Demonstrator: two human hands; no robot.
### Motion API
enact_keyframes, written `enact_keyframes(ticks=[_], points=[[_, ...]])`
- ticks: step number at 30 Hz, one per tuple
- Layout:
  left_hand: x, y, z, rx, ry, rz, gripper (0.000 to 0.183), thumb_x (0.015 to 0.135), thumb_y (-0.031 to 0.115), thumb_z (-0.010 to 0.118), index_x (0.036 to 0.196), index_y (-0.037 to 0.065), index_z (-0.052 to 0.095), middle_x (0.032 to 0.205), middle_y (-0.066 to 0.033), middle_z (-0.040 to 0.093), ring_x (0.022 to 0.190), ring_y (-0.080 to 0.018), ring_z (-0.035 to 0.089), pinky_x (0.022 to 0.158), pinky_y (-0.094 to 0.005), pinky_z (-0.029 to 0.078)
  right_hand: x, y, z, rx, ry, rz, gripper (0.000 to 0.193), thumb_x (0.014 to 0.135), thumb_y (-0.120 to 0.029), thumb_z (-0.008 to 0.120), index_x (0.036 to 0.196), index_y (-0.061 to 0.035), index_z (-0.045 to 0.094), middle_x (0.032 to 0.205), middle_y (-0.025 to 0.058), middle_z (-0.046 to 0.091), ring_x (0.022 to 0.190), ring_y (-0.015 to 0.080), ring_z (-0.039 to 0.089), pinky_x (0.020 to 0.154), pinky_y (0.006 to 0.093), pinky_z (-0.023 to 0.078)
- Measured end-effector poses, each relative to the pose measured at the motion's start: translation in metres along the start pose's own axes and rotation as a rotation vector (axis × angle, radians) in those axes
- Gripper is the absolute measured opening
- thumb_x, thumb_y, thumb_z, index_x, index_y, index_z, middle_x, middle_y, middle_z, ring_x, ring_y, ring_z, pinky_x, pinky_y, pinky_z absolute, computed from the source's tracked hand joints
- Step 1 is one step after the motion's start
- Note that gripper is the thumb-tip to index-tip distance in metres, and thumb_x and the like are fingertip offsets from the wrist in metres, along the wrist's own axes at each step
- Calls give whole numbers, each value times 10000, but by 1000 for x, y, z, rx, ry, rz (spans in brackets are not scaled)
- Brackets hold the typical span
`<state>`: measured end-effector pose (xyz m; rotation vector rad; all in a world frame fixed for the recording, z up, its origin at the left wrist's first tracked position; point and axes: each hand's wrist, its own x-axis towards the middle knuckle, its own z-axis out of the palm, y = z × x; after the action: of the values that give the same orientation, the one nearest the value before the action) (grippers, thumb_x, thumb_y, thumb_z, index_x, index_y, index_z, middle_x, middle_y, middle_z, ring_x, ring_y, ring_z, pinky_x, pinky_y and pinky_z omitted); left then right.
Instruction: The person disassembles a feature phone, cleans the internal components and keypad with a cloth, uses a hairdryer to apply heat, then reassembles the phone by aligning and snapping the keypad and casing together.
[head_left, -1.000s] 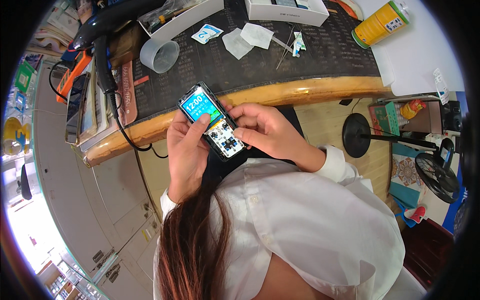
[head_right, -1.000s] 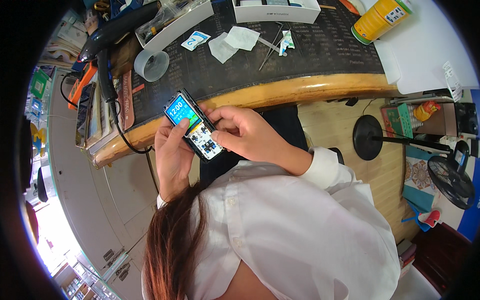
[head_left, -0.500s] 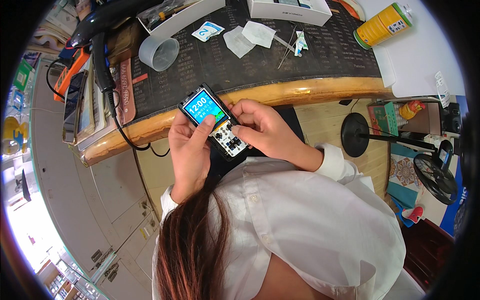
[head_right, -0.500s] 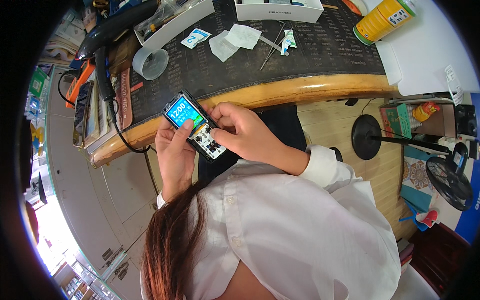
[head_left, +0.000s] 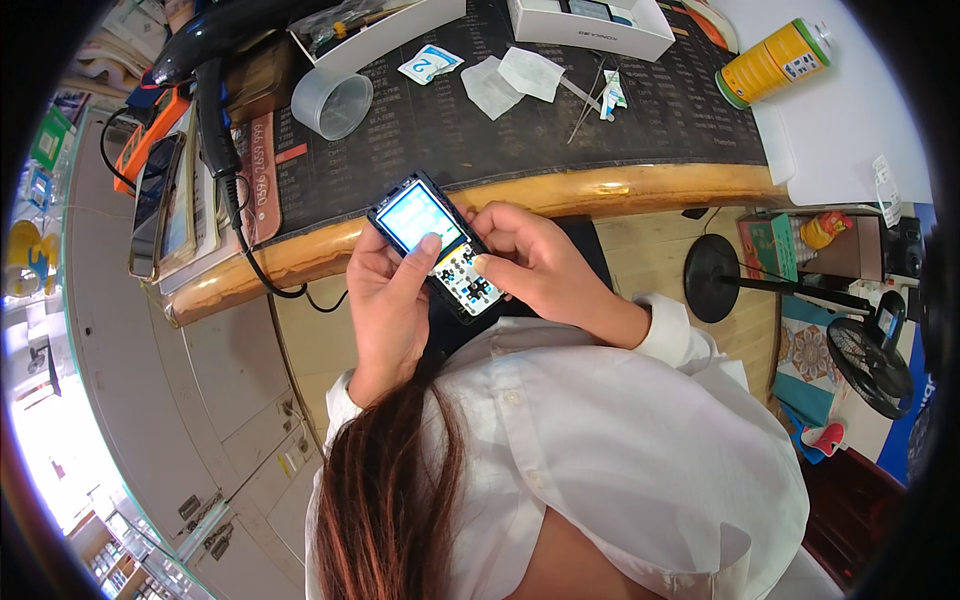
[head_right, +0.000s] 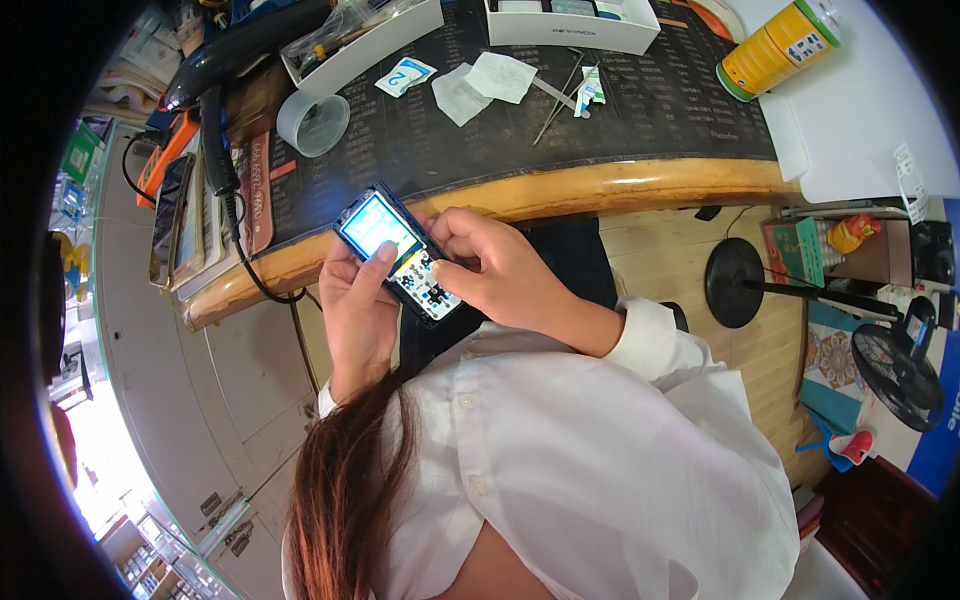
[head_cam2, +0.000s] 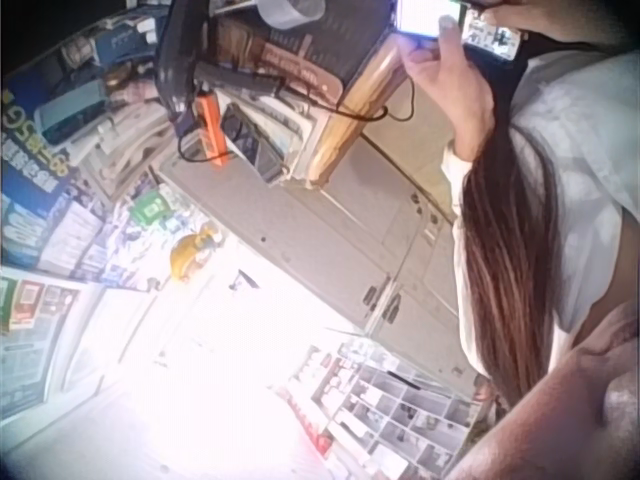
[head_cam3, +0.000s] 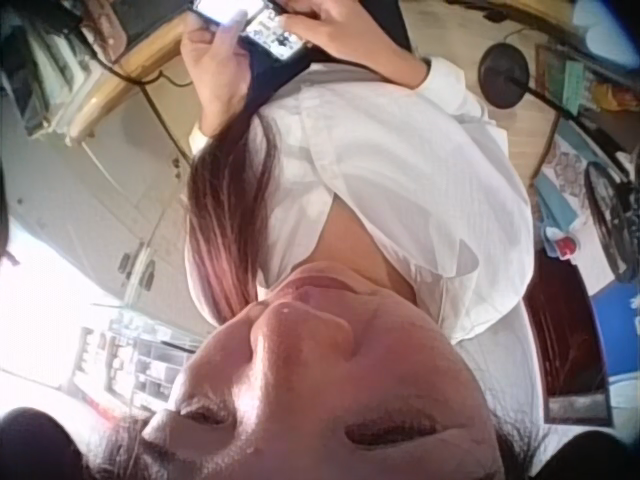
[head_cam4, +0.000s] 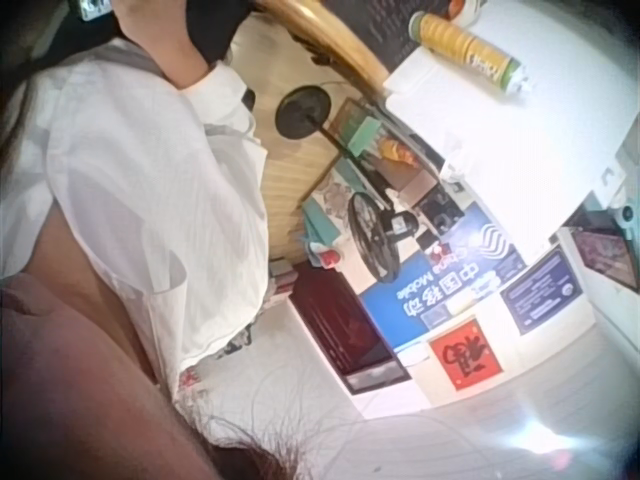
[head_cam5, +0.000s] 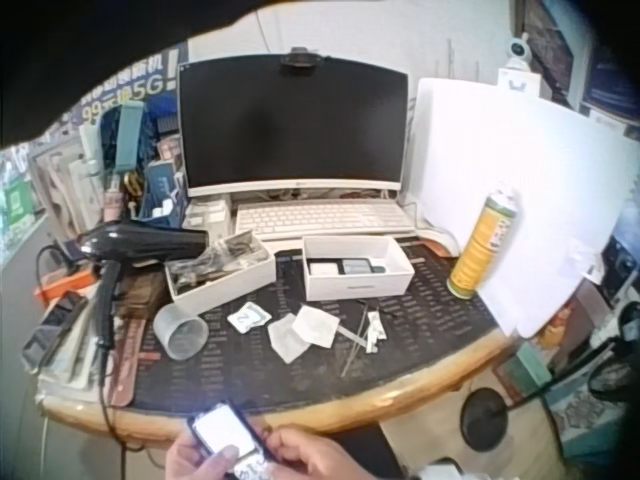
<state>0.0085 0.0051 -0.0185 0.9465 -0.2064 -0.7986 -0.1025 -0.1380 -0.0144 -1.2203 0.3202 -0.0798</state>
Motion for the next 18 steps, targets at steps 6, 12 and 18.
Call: enact_keyframes(ticks=[6,12,18], points=[[-1,1,2,-17,2,-8,273,986,-30,609,1254,-51,562,1204,-205,709,1071,-237,715,966,-366,576,-2,-3,1,-14,2,11,151,932,-13,602,1072,6,549,857,16,631,754,35,523,629,241,416],[-2,1,2,-24,0,-5,271,989,-31,602,1255,-52,559,1209,-211,706,1074,-243,717,966,-370,579,-1,-3,1,-8,-6,17,158,934,-15,601,1081,7,547,862,17,635,757,35,529,639,242,425],[-2,1,2,-25,-2,-6,270,991,-33,599,1257,-51,556,1208,-213,706,1079,-248,717,969,-374,580,-2,-2,1,3,-11,13,166,936,-20,600,1090,8,544,868,17,640,764,34,536,649,236,434]])
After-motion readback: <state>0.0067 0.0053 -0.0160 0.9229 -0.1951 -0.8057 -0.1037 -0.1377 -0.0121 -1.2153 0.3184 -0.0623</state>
